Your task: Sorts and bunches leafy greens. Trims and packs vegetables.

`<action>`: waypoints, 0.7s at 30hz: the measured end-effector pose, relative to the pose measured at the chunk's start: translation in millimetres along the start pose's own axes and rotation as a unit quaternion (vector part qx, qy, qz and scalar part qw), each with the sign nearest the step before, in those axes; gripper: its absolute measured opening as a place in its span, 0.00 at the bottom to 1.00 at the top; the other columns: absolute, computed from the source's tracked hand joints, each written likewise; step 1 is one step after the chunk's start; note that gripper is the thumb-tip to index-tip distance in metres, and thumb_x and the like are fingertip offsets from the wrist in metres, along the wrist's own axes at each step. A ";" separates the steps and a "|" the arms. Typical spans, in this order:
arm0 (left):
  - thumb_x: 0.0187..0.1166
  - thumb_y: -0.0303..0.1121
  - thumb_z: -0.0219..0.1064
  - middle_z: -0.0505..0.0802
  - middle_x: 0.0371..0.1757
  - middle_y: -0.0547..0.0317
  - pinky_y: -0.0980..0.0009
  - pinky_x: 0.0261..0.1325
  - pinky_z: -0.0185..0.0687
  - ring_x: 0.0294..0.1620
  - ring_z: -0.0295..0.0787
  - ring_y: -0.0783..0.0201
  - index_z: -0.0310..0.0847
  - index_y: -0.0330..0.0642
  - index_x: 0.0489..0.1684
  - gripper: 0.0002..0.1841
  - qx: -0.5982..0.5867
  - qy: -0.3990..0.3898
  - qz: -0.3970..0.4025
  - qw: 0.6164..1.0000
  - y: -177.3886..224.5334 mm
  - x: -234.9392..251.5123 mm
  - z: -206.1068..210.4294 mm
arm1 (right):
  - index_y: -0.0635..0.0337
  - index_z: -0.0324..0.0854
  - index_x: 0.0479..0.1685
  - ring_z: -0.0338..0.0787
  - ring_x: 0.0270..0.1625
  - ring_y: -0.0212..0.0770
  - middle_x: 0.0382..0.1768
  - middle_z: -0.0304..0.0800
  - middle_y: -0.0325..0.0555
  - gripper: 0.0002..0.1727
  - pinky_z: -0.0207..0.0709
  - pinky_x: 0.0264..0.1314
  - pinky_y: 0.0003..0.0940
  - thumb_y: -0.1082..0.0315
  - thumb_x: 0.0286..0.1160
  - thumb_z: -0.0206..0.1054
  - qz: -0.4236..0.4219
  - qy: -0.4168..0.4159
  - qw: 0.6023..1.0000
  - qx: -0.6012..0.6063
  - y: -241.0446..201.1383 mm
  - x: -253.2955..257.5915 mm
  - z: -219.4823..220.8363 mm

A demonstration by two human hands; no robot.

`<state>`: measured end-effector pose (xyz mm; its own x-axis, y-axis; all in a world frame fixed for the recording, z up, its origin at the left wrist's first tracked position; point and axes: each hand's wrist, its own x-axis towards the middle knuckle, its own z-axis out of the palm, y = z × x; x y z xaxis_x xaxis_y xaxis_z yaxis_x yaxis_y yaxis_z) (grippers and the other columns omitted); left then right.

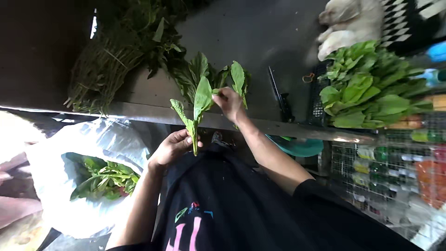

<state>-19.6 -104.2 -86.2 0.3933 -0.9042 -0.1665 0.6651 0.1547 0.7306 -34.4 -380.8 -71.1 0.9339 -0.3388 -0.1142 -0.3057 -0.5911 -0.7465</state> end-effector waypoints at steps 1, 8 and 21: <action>0.87 0.39 0.61 0.96 0.49 0.54 0.68 0.54 0.89 0.48 0.93 0.65 0.87 0.42 0.53 0.12 0.006 0.009 0.002 1.000 0.4 -1.1 1.0 | 0.63 0.89 0.55 0.92 0.55 0.45 0.55 0.92 0.54 0.19 0.86 0.63 0.46 0.56 0.82 0.69 0.011 0.006 1.000 -0.005 2.4 0.8 -8.0; 0.86 0.30 0.61 0.95 0.44 0.52 0.67 0.49 0.90 0.41 0.92 0.64 0.85 0.37 0.57 0.11 0.122 0.204 -0.008 0.971 -1.3 17.9 20.5 | 0.63 0.88 0.52 0.93 0.45 0.36 0.44 0.94 0.47 0.16 0.88 0.56 0.39 0.57 0.80 0.72 0.057 0.114 0.988 0.090 43.0 -5.3 -61.0; 0.80 0.44 0.73 0.95 0.48 0.52 0.51 0.57 0.90 0.46 0.95 0.58 0.85 0.42 0.62 0.20 0.379 0.404 -0.043 0.832 28.6 135.9 28.3 | 0.60 0.86 0.53 0.92 0.41 0.37 0.43 0.92 0.44 0.14 0.89 0.48 0.38 0.59 0.80 0.72 0.110 0.122 0.963 0.214 83.7 -55.5 -141.4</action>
<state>34.9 -234.0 -69.2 0.8669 -0.2895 -0.4058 0.2414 -0.4686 0.8498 -138.1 -514.9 -34.5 0.7676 -0.6146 -0.1821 -0.3377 -0.1463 -0.9298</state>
